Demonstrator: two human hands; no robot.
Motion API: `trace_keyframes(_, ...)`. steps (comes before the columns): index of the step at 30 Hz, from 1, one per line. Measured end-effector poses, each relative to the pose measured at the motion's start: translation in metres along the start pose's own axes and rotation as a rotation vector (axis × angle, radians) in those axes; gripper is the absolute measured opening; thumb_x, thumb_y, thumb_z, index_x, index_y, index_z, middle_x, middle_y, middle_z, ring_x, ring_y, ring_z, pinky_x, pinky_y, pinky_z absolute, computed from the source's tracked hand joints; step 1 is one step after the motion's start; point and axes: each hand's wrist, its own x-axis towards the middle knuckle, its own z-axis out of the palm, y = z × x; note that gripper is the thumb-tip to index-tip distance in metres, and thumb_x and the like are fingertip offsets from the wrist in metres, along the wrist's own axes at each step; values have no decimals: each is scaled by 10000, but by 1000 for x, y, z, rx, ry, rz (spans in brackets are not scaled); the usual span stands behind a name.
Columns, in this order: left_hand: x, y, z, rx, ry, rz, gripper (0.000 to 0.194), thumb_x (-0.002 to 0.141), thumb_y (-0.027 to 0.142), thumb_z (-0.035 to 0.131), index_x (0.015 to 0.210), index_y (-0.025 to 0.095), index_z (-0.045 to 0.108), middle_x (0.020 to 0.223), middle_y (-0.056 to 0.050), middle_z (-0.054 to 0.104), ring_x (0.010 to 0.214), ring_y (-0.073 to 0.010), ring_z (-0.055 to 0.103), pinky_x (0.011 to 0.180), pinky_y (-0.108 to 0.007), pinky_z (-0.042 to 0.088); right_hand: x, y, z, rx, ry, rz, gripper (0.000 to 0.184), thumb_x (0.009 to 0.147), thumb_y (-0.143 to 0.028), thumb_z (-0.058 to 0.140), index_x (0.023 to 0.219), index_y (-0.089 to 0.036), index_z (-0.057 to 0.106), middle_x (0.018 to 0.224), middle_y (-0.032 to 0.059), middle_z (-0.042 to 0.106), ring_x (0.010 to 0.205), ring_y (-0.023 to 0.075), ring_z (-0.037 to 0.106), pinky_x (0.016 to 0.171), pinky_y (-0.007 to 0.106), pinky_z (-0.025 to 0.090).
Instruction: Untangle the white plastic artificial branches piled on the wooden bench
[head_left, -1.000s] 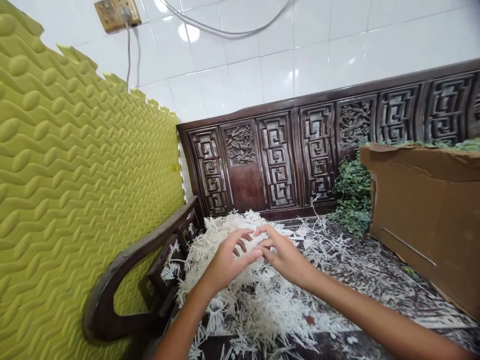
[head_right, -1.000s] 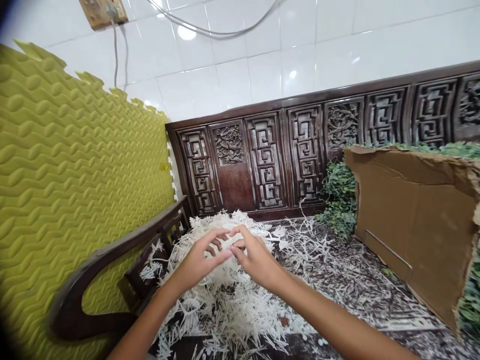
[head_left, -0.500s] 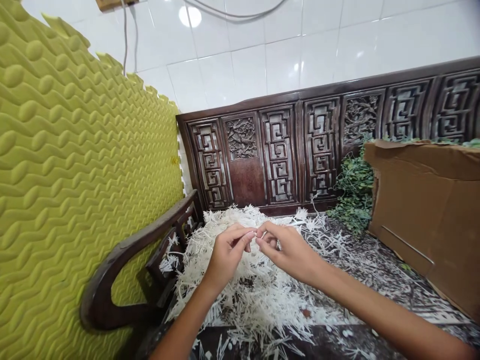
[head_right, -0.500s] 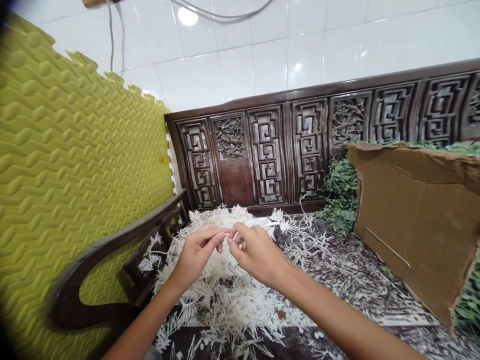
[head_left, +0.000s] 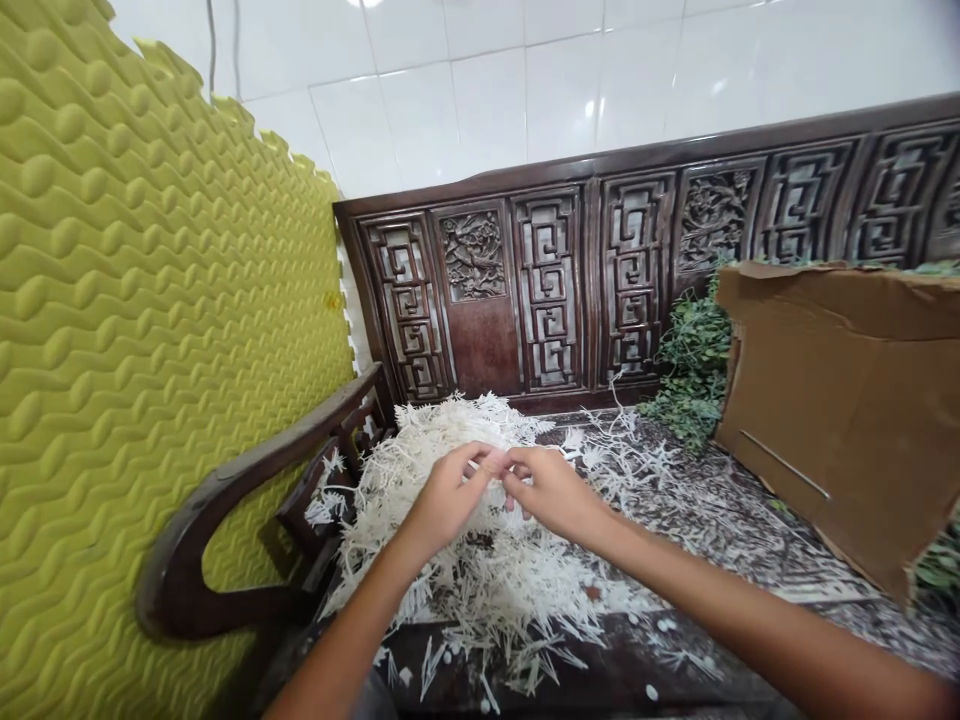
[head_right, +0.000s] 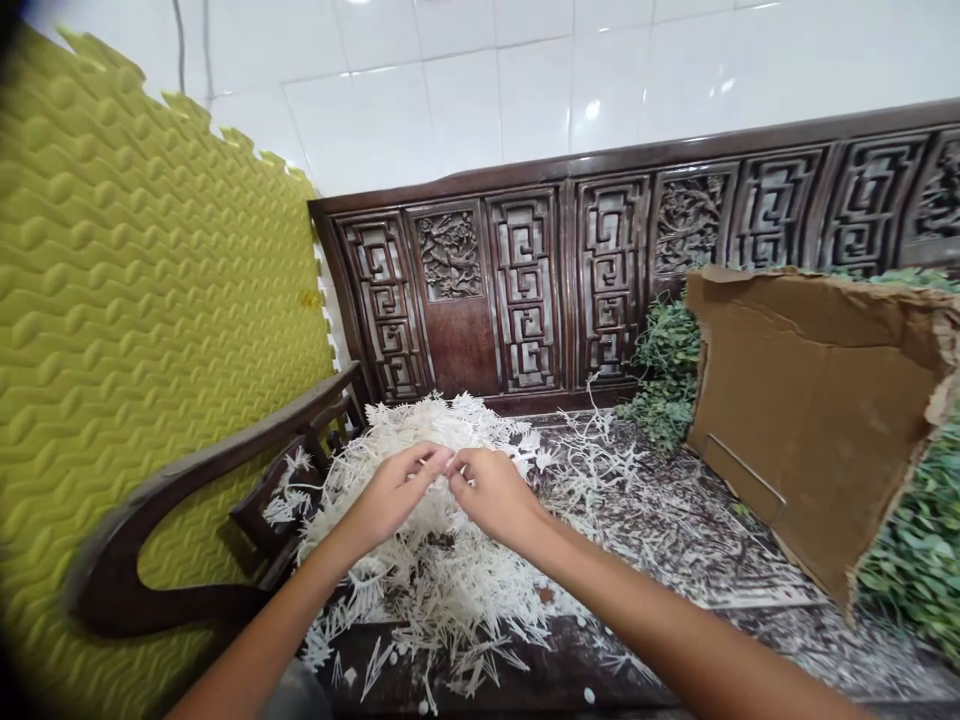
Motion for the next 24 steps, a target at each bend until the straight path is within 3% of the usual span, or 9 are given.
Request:
trace_keyframes(5,6,-17,-20,94,243,-80,386,875,511,461,833,170,637,763,-26,647,630,-164,586,614,-273,451,-5,-13,8,-245,-23,-15,216,820,-192,475,816,-160,688,772,111,705,732,245,650,619,304,408)
trace_keyframes(10,8,-33,-39,74,340,-113,291,800,434,584,871,155,625,733,-27,641,602,-148,578,592,-257,460,-8,-27,18,-321,-104,-62,211,783,-172,475,784,-163,686,721,105,693,683,241,643,584,300,386)
trace_keyframes(14,8,-38,-44,10,422,-146,357,756,394,632,1014,161,552,736,-12,648,562,-132,582,551,-236,453,-15,-40,20,-296,-153,-54,199,765,-177,487,781,-185,686,739,84,697,660,218,631,533,279,373)
trace_keyframes(17,7,-38,-48,-20,466,-167,383,735,385,651,1023,160,535,732,-4,646,555,-123,583,534,-223,447,-33,-68,17,-125,-236,-103,209,792,-210,479,810,-237,686,763,38,707,656,189,623,513,266,394)
trace_keyframes(19,7,-36,-50,-26,486,-177,380,719,361,663,1016,156,541,725,0,643,550,-114,577,520,-213,440,-48,-91,19,-9,-242,-99,262,856,-336,437,907,-261,683,833,39,723,714,218,643,545,310,440)
trace_keyframes(20,7,-35,-51,-22,493,-182,373,713,342,668,1012,156,545,720,2,642,545,-109,572,511,-208,435,-54,-102,23,29,-309,-74,254,840,-371,465,942,-263,672,839,36,729,689,221,646,547,328,461)
trace_keyframes(22,7,-33,-50,-6,506,-193,334,715,297,672,998,161,558,713,5,644,536,-99,566,496,-202,427,-64,-118,43,65,-532,-180,292,802,-347,558,1081,-280,615,906,13,735,655,206,642,626,378,509)
trace_keyframes(24,7,-30,-47,14,519,-204,262,741,253,665,972,170,573,708,7,650,526,-91,559,495,-208,428,-71,-126,78,43,-391,-179,262,852,-301,488,1061,-224,624,918,69,731,684,250,646,756,523,488)
